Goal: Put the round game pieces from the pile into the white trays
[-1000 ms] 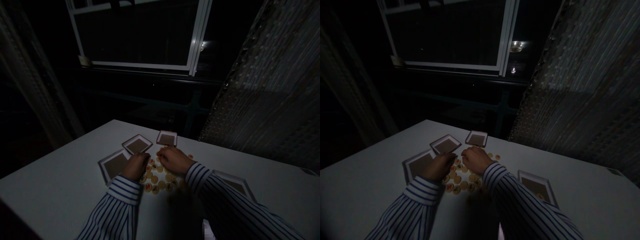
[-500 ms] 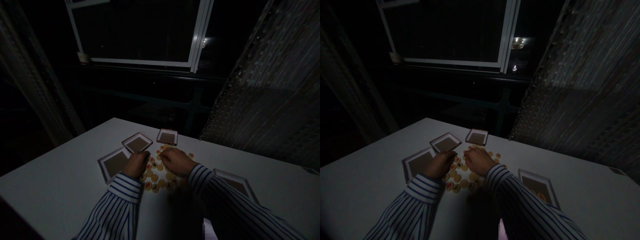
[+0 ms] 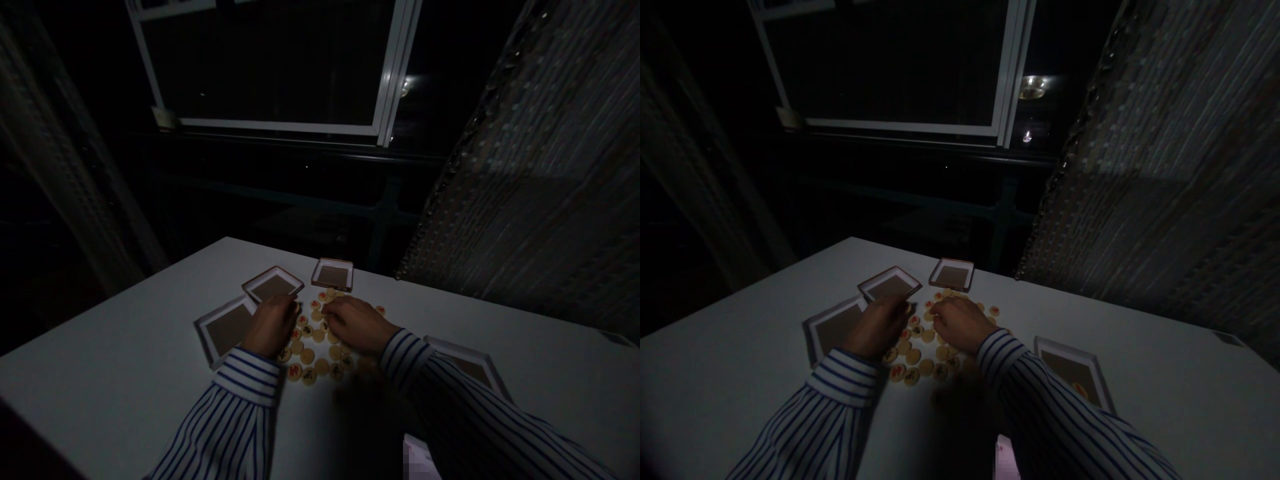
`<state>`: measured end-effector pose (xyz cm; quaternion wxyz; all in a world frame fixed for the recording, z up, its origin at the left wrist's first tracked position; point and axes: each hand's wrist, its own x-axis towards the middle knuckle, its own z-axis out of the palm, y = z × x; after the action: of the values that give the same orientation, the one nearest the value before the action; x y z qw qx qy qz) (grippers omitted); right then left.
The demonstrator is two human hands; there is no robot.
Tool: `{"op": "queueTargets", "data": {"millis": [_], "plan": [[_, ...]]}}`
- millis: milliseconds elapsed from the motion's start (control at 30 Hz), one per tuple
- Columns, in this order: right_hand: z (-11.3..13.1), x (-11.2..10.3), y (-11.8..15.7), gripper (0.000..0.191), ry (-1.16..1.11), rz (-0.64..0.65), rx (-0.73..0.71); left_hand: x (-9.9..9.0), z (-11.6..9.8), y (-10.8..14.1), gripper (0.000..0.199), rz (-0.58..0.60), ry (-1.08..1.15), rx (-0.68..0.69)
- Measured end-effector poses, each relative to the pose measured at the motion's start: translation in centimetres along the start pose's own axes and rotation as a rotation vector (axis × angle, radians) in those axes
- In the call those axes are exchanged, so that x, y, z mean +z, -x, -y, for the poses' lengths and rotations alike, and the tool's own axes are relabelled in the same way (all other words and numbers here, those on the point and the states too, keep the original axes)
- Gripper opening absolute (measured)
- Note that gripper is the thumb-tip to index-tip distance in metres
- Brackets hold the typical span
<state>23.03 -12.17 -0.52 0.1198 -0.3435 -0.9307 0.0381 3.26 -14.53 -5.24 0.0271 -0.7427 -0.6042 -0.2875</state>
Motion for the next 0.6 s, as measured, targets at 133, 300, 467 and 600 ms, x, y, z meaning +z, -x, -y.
{"op": "queueTargets", "data": {"millis": [133, 300, 467, 600], "plan": [[-0.2, -0.1, 0.4, 0.029, -0.010, 0.003, 0.028, -0.4, -0.4, 0.0, 0.029, -0.070, 0.010, 0.007], [-0.2, -0.8, 1.0, 0.030, -0.014, -0.013, 0.046, -0.6, -0.9, 0.1, 0.034, -0.150, 0.058, 0.019], [-0.3, -1.2, 1.6, 0.029, -0.030, -0.025, 0.042, -0.7, -1.1, 0.1, 0.034, -0.163, 0.125, 0.055], [-0.5, -1.3, 2.1, 0.030, -0.047, -0.031, 0.044, -0.7, -1.3, 0.2, 0.031, -0.173, 0.191, 0.065]]}}
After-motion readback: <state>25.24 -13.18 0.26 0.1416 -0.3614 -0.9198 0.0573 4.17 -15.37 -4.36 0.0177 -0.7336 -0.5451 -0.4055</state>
